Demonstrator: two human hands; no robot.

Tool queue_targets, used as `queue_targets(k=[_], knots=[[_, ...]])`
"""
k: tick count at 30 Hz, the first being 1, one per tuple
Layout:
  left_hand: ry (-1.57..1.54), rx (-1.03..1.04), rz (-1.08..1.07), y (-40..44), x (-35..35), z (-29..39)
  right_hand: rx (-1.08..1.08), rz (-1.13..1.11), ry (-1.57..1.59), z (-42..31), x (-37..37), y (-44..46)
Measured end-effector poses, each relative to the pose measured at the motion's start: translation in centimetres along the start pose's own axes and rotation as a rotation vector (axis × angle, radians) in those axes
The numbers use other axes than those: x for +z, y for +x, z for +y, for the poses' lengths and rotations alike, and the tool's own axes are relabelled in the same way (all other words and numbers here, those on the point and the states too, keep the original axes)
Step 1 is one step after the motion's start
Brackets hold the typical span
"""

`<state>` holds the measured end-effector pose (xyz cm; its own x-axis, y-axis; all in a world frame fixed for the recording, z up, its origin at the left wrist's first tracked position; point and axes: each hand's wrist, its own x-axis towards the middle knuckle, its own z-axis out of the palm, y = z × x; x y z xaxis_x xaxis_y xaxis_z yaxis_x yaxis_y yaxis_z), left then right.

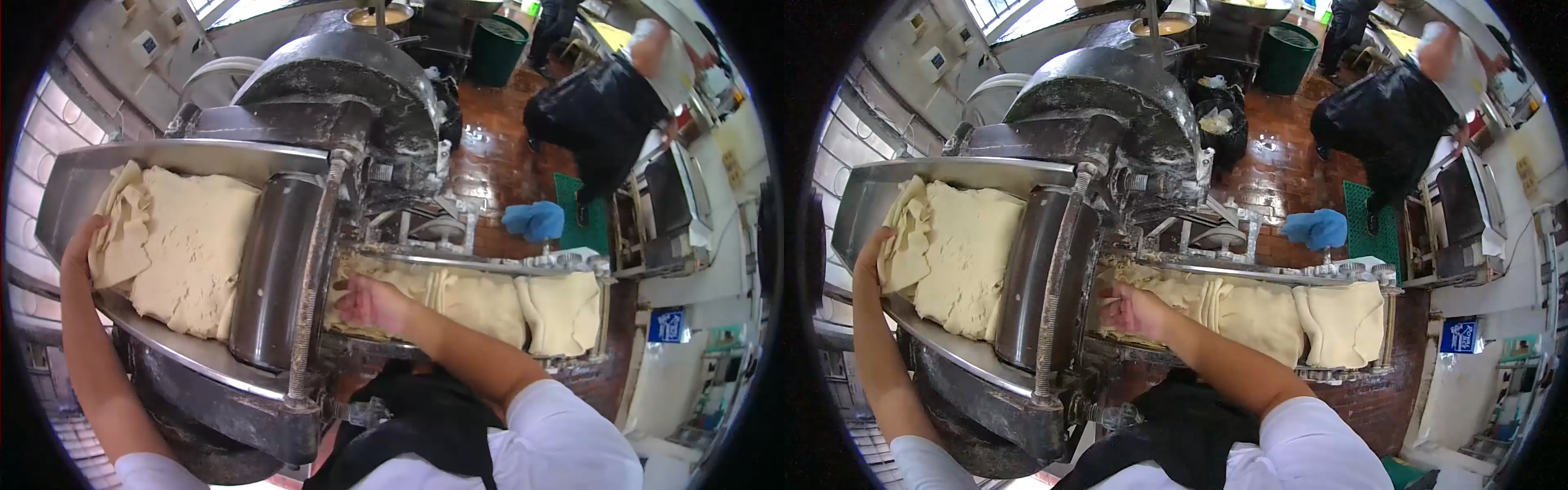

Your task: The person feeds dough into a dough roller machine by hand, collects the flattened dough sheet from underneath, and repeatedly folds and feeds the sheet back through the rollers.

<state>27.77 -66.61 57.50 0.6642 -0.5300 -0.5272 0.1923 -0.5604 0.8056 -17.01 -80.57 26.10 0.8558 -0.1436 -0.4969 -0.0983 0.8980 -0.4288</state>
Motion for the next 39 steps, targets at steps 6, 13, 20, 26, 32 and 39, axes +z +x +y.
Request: queue_targets(k=[6,13,20,26,32,39], knots=[[0.719,0.204,0.513,3.5,-2.5,0.4,-0.019,-0.061,0.206,-2.3,7.2,3.1],[0.563,0.162,0.231,3.2,-2.6,0.7,-0.002,-0.014,0.268,-0.3,8.8,8.1],[-0.048,-0.040,-0.068,0.9,-0.9,1.8,-0.012,0.063,0.236,-0.1,9.0,7.5],[0.543,0.060,0.200,0.9,0.5,0.9,-0.046,0.101,0.204,-1.0,9.1,6.3],[0.552,0.149,0.151,-2.9,2.9,2.5,-0.085,0.181,0.164,-1.7,6.0,2.2],[0.407,0.182,-0.082,-7.3,4.6,4.8,-0.215,0.334,0.162,-1.7,2.4,-2.8]])
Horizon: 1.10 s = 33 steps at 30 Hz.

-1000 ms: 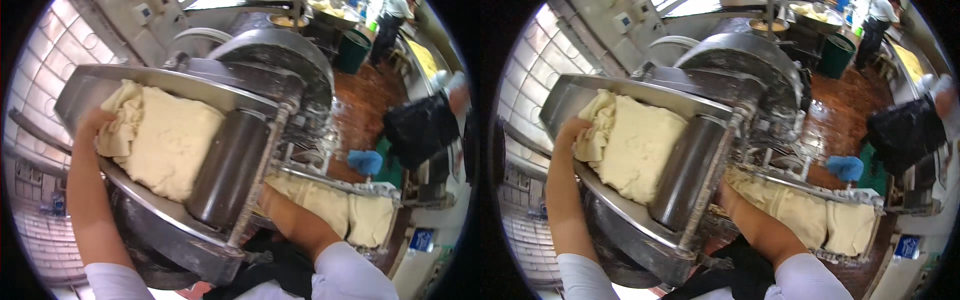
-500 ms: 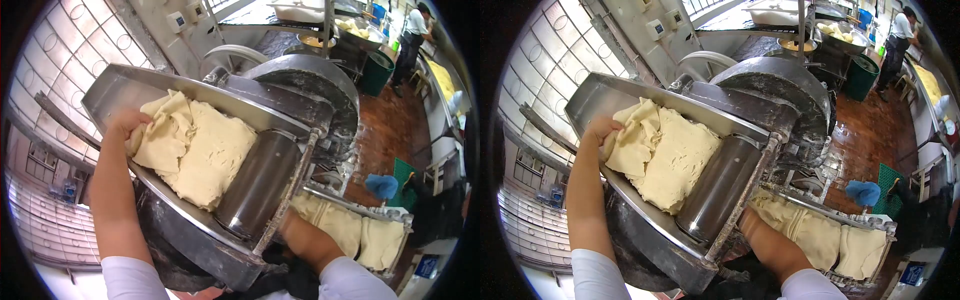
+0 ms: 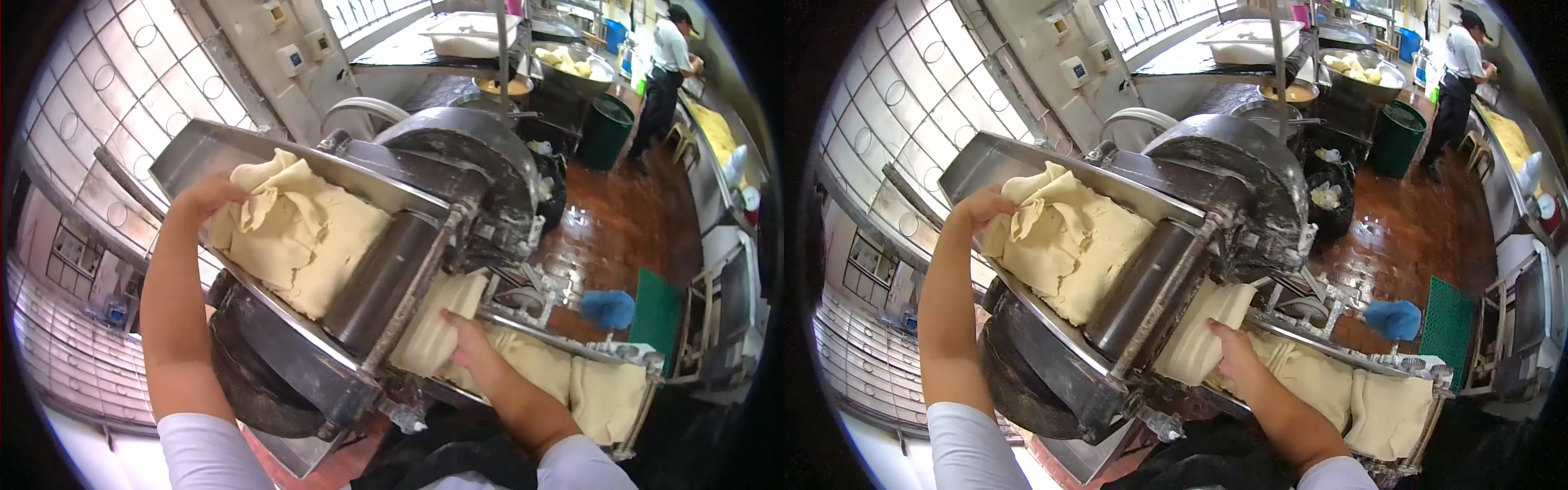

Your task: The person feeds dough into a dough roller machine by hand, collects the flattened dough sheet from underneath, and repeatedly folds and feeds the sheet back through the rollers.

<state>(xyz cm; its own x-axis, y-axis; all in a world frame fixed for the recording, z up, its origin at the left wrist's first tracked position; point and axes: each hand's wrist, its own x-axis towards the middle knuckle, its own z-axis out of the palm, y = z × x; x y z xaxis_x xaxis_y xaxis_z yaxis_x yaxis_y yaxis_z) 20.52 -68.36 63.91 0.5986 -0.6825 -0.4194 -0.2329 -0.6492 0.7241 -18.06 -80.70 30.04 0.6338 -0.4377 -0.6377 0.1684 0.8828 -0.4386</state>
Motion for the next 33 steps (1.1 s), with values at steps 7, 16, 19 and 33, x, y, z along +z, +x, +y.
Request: queue_targets(k=[7,16,19,33], knots=[[0.208,0.112,0.136,1.6,1.3,-1.6,-0.154,-0.062,-0.069,-1.5,-4.7,-3.1],[0.257,0.078,0.218,0.3,3.8,-1.3,-0.239,0.011,-0.188,-4.4,-9.1,-8.3],[0.232,0.193,0.180,-1.2,5.2,-0.3,-0.251,0.022,-0.232,-5.4,-10.7,-9.6],[0.554,0.351,0.228,-1.6,9.7,0.3,-0.350,0.117,-0.312,-10.5,-15.2,-18.1]])
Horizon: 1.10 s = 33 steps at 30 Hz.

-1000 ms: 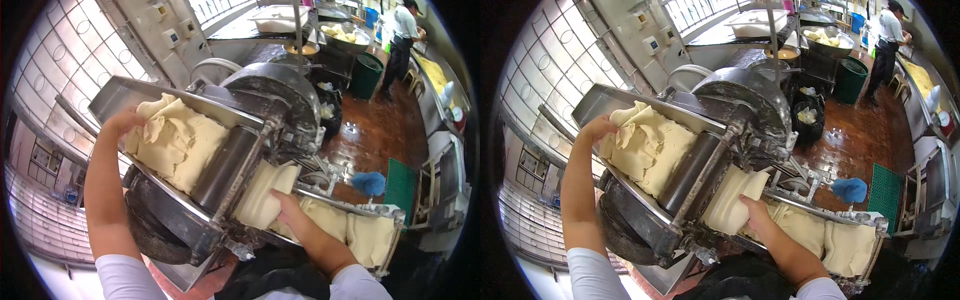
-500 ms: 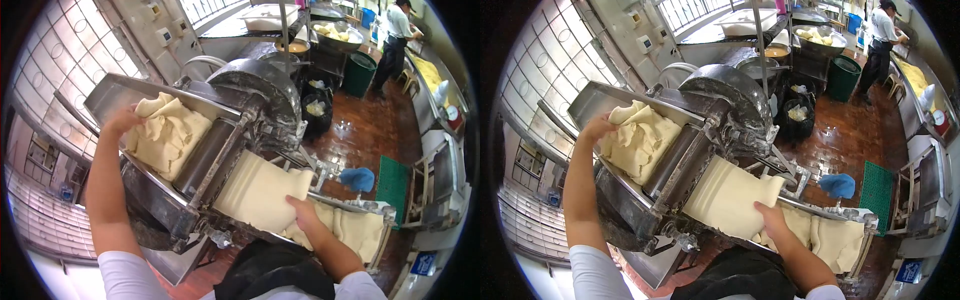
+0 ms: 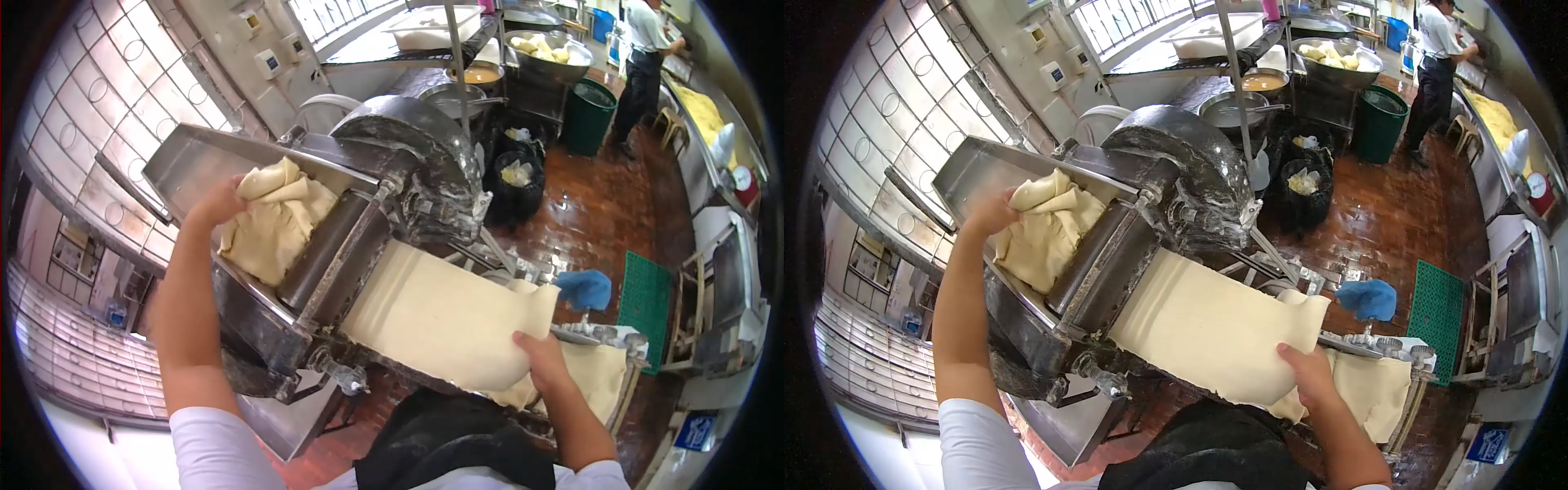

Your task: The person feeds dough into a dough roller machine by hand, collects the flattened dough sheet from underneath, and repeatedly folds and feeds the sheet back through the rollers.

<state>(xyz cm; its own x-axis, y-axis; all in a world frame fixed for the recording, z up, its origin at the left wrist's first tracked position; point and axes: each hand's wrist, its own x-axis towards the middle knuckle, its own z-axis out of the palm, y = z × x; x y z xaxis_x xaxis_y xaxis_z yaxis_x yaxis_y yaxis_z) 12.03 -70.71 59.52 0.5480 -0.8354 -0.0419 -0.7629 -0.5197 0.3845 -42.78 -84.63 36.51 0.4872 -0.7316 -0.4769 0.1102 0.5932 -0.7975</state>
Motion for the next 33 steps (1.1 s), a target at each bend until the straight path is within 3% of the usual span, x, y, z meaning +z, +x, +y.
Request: queue_targets(k=[2,3,5,9,15,17,19,20,22,23,24,26,27,28,30,32,33], knots=[[0.312,-0.051,0.060,0.0,0.8,0.1,0.002,0.033,-0.012,0.1,-1.7,-0.3],[0.312,-0.044,0.059,0.0,0.8,1.1,0.009,0.063,-0.026,-0.1,-2.1,-0.6],[0.284,-0.341,-0.061,-0.4,0.7,3.1,-0.017,0.078,-0.047,-1.1,-2.8,-1.7],[0.287,-0.445,-0.069,-0.7,0.7,2.0,-0.077,0.082,-0.085,-2.8,-4.4,-3.7],[0.135,-0.288,-0.021,-3.1,2.5,1.6,-0.159,0.125,-0.138,-5.8,-5.7,-7.0],[0.120,0.174,0.543,-5.5,4.2,4.4,-0.141,0.144,-0.148,-6.8,-6.4,-7.9],[-0.507,-0.042,0.257,-11.4,4.4,12.7,-0.235,0.151,-0.169,-8.2,-6.6,-9.2],[-0.826,0.038,-0.015,-15.3,5.6,14.6,-0.239,0.216,-0.203,-8.4,-6.9,-9.7],[-0.709,0.364,-0.712,-19.5,10.0,17.1,-0.281,0.204,-0.188,-9.5,-7.4,-10.7],[-0.858,0.453,-1.093,-20.1,13.6,19.2,-0.323,0.190,-0.172,-10.1,-7.4,-11.4],[-0.814,0.466,-1.236,-21.1,17.9,19.8,-0.325,0.191,-0.183,-10.7,-7.4,-12.1],[-0.859,0.128,-1.444,-22.7,28.9,16.6,-0.336,0.239,-0.166,-12.1,-7.4,-13.6],[-0.769,-0.058,-1.382,-22.5,32.4,14.9,-0.341,0.265,-0.156,-12.7,-7.3,-14.3],[-0.901,-0.112,-1.222,-22.0,34.8,12.8,-0.380,0.273,-0.250,-13.4,-7.4,-14.8],[-0.960,-0.551,-0.755,-20.5,42.4,6.9,-0.367,0.310,-0.286,-14.4,-8.5,-16.1],[-1.489,-0.481,-0.335,-18.4,44.8,4.4,-0.388,0.305,-0.341,-15.0,-9.6,-16.9],[-1.594,-0.457,-0.211,-17.0,44.4,3.9,-0.386,0.303,-0.356,-15.5,-9.6,-17.4]])
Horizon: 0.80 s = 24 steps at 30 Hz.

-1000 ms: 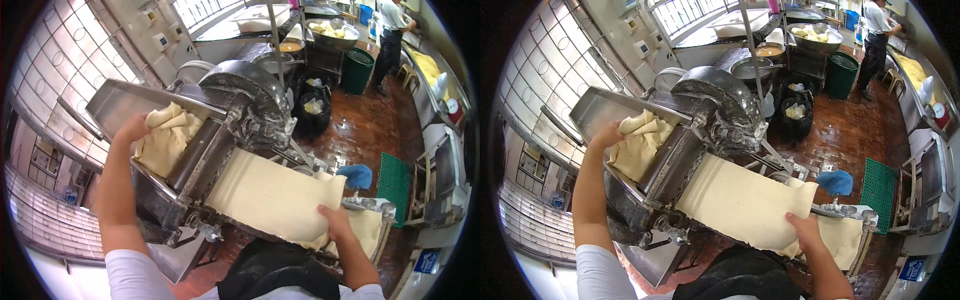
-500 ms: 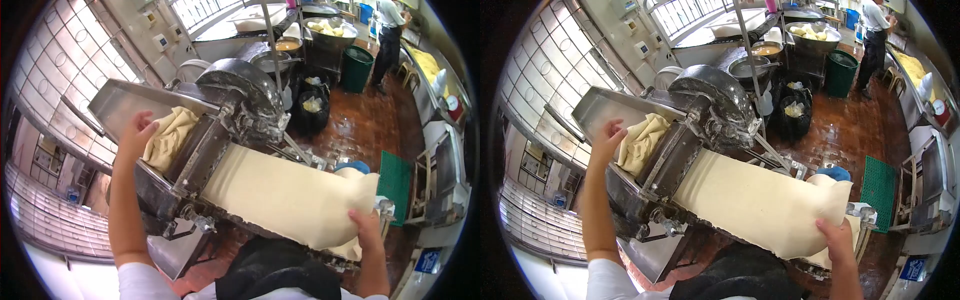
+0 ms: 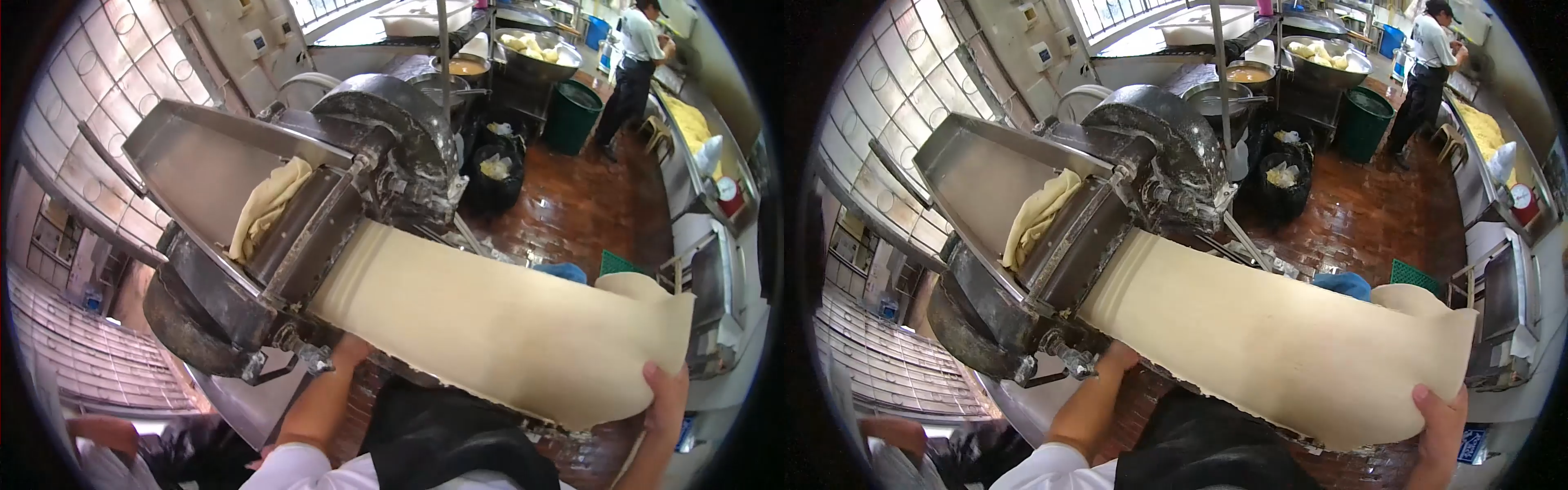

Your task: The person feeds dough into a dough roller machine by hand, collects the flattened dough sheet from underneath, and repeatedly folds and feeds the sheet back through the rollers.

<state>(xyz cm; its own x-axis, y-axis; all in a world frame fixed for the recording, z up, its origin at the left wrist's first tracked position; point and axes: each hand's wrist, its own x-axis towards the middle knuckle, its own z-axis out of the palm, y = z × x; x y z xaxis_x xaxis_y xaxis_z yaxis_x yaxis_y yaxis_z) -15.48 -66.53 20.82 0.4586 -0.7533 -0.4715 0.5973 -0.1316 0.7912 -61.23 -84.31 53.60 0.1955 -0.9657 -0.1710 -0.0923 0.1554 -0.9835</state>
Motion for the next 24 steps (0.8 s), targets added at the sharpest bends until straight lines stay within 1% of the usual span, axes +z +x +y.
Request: queue_targets(k=[2,3,5,9,11,13,17,19,22,24], knots=[[-0.058,0.117,0.052,2.0,0.2,2.7,-0.062,0.050,-0.091,-1.0,-0.4,-0.5],[-0.065,0.168,0.070,2.7,0.4,4.1,-0.049,0.081,-0.145,-0.8,-1.5,-0.6],[-0.039,0.253,0.108,3.8,0.9,6.7,-0.040,0.086,-0.156,-1.2,-2.4,-0.9],[0.084,0.368,0.173,4.0,1.8,9.3,-0.037,0.103,-0.182,-1.3,-4.1,-1.4],[0.202,0.435,0.222,3.7,2.2,9.6,-0.043,0.088,-0.180,-1.1,-4.8,-1.3],[0.354,0.501,0.264,3.2,3.0,9.9,-0.038,0.159,-0.257,-0.8,-5.6,-1.3],[0.684,0.637,0.333,2.4,5.1,10.4,0.027,0.134,-0.233,-0.3,-5.7,-1.0],[0.836,0.693,0.361,2.1,6.2,11.0,0.024,0.185,-0.234,0.5,-5.2,-0.5],[1.026,0.762,0.372,1.5,8.3,11.2,0.066,0.177,-0.287,1.7,-4.9,0.1],[1.110,0.793,0.366,0.8,9.6,11.1,0.051,0.129,-0.270,2.8,-4.8,0.7]])
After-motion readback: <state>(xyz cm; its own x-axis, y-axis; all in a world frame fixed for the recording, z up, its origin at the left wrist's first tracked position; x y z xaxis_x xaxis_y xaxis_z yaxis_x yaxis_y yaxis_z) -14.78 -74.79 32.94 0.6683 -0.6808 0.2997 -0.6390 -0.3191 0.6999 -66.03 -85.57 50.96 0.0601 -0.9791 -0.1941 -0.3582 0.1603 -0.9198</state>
